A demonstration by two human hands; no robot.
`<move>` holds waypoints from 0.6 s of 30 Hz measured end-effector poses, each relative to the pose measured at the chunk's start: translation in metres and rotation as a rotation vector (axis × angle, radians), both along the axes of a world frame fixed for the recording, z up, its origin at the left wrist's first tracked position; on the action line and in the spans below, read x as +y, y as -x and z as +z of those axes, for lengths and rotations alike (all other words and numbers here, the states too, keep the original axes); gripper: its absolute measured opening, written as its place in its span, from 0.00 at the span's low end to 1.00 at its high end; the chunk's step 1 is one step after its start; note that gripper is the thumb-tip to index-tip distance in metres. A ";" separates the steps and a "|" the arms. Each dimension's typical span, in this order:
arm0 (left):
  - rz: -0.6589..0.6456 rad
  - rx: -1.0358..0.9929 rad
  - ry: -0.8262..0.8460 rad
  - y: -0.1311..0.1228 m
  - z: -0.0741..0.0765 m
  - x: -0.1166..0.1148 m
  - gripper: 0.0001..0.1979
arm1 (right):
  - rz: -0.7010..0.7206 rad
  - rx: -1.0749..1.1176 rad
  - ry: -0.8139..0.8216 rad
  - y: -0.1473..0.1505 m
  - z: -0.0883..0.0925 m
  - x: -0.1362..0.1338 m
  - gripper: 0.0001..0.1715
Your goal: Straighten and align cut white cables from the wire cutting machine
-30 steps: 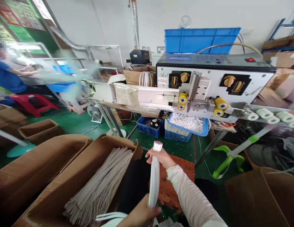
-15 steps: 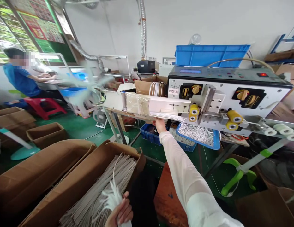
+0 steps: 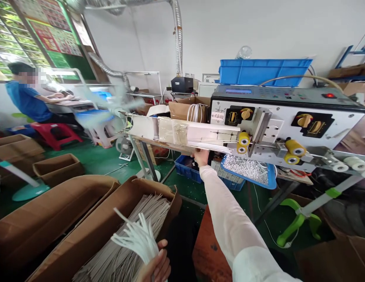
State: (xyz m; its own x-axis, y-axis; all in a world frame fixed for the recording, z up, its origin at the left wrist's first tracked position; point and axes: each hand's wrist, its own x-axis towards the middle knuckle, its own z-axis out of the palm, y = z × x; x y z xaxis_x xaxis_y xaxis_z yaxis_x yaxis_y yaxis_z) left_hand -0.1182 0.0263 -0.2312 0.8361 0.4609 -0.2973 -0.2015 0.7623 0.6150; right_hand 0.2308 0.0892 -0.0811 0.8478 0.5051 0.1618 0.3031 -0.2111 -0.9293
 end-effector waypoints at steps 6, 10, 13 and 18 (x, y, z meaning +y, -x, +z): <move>-0.071 0.053 -0.119 -0.012 0.016 -0.009 0.27 | 0.324 -0.111 0.429 0.108 -0.069 -0.099 0.08; -0.241 0.069 -0.164 -0.031 0.021 -0.024 0.32 | 0.910 -0.185 0.626 0.154 -0.093 -0.175 0.05; -0.407 0.075 -0.190 -0.050 0.021 -0.041 0.28 | 0.755 0.017 0.310 0.146 -0.076 -0.229 0.06; -0.655 0.170 -0.433 -0.086 0.021 -0.074 0.20 | 0.671 0.266 0.019 0.135 -0.042 -0.312 0.17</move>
State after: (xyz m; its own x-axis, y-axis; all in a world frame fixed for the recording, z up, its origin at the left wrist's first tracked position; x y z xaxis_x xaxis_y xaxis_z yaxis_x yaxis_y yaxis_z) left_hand -0.0318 -0.0475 -0.2107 0.9361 -0.0040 -0.3516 0.3266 0.3799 0.8654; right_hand 0.0958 -0.2230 -0.1228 0.3629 0.9316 -0.0207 0.1369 -0.0753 -0.9877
